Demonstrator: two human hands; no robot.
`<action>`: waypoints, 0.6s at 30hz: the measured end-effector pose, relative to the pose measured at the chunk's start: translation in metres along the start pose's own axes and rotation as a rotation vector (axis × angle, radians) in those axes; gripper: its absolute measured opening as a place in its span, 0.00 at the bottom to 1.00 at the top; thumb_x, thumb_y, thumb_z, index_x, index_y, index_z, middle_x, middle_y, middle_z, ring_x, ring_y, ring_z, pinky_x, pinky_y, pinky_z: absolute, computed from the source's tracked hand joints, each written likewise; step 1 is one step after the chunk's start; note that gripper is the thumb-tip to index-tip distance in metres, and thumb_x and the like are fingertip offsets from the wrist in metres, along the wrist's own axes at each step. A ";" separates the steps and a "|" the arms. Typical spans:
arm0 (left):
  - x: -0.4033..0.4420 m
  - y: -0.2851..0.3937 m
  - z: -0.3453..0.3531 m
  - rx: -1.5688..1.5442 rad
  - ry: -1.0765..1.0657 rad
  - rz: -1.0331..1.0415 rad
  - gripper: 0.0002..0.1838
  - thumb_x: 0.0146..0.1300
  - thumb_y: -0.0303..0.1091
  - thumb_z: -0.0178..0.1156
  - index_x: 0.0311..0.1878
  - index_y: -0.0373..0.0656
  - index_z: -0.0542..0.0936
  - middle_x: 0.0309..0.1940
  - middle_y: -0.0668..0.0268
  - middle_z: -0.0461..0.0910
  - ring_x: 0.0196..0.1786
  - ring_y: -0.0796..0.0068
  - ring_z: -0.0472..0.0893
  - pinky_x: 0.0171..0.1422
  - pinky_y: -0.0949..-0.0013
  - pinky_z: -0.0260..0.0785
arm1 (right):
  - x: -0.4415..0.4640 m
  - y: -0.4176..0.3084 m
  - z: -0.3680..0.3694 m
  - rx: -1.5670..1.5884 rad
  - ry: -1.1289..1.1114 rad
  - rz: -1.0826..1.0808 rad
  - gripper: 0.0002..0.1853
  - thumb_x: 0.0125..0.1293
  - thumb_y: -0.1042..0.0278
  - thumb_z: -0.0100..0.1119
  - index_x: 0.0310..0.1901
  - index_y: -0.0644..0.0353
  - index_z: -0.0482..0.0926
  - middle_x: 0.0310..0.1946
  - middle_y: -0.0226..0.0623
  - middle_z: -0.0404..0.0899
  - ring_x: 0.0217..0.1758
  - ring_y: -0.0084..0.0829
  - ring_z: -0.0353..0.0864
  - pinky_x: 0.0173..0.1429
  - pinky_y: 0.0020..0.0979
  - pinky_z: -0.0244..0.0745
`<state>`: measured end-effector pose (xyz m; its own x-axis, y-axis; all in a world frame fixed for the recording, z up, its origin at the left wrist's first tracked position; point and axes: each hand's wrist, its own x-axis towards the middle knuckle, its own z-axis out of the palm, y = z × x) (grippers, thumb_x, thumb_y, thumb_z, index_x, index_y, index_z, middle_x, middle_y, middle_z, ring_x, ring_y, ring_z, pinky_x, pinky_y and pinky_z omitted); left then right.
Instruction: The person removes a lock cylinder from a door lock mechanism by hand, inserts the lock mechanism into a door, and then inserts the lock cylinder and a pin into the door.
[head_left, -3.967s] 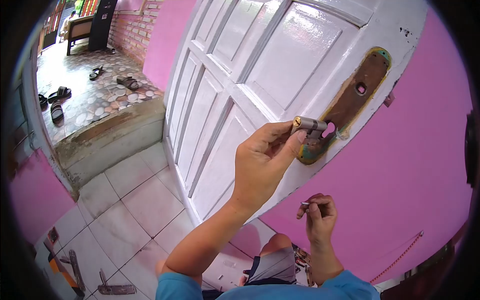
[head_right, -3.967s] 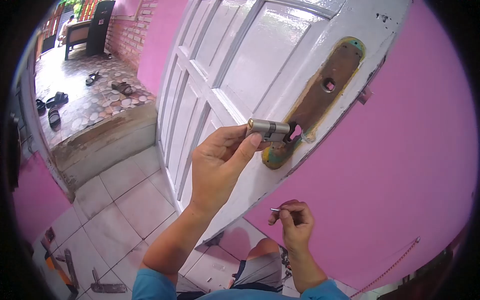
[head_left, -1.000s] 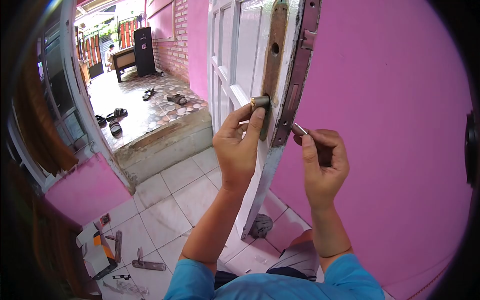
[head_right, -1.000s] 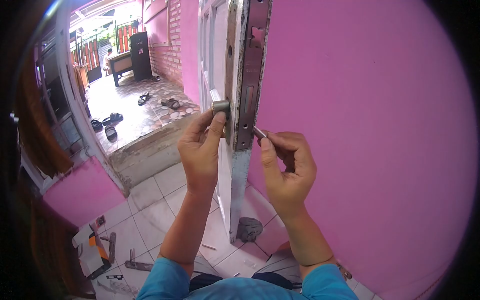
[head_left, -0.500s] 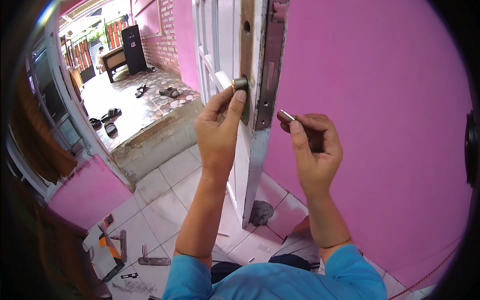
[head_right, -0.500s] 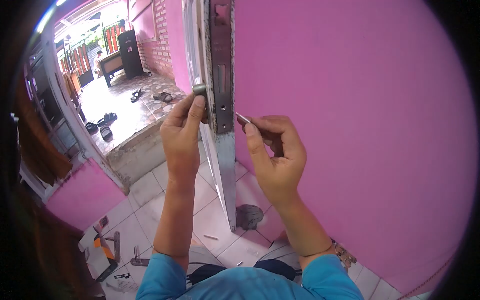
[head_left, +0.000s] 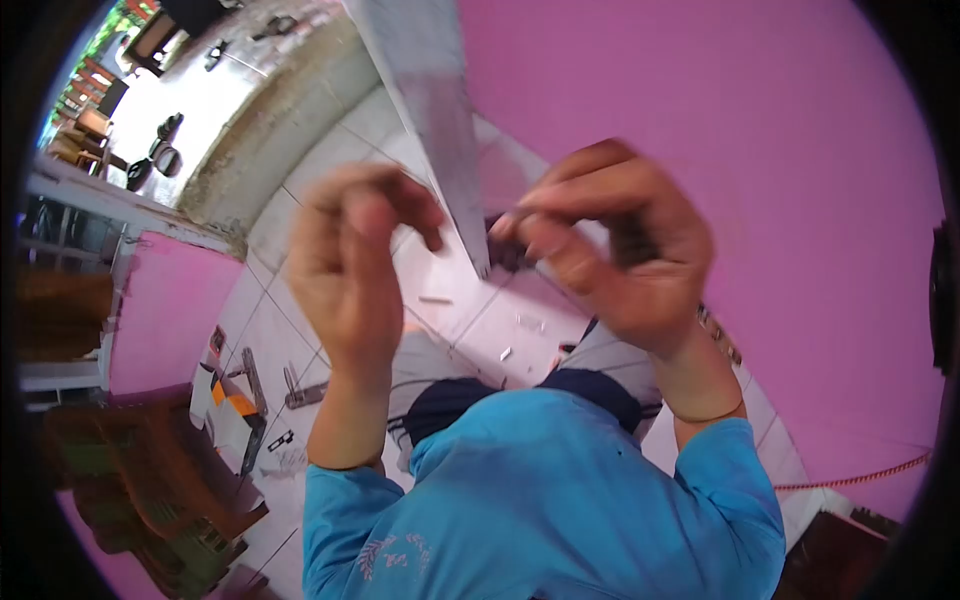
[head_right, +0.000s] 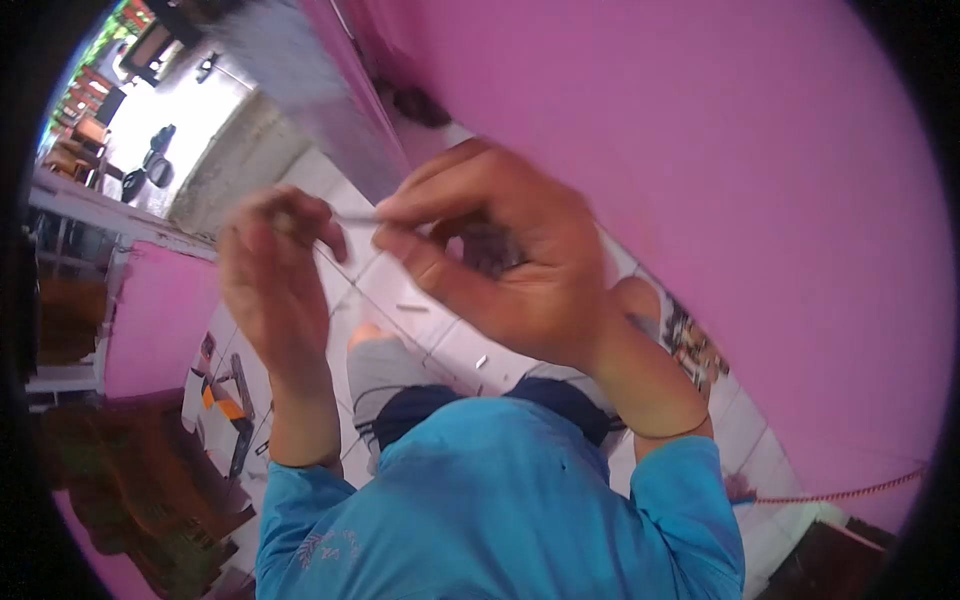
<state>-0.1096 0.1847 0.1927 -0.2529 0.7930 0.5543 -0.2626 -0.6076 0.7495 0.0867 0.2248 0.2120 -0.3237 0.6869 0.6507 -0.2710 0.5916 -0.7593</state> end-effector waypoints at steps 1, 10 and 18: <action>-0.024 -0.013 0.000 -0.033 -0.065 -0.129 0.13 0.74 0.28 0.57 0.57 0.30 0.75 0.45 0.54 0.81 0.39 0.69 0.83 0.44 0.68 0.77 | -0.014 0.013 -0.001 0.005 0.027 0.039 0.09 0.63 0.82 0.68 0.44 0.66 0.80 0.42 0.39 0.82 0.39 0.24 0.84 0.43 0.23 0.81; -0.125 -0.089 -0.028 -0.247 0.171 -0.681 0.15 0.73 0.28 0.60 0.60 0.36 0.78 0.51 0.58 0.80 0.45 0.70 0.81 0.50 0.66 0.75 | -0.102 0.098 0.016 0.318 -0.048 0.610 0.06 0.70 0.75 0.64 0.44 0.66 0.78 0.38 0.36 0.81 0.36 0.23 0.83 0.43 0.26 0.79; -0.157 -0.126 -0.068 -0.158 0.204 -0.611 0.07 0.75 0.30 0.55 0.52 0.41 0.76 0.47 0.59 0.78 0.45 0.68 0.80 0.44 0.64 0.75 | -0.139 0.147 0.020 0.441 -0.095 0.847 0.08 0.72 0.69 0.63 0.45 0.64 0.79 0.35 0.33 0.83 0.36 0.22 0.84 0.43 0.27 0.80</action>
<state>-0.0998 0.1333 -0.0135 -0.1821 0.9823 -0.0444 -0.5442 -0.0631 0.8366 0.0738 0.2084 0.0097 -0.6360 0.7647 -0.1037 -0.2237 -0.3114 -0.9236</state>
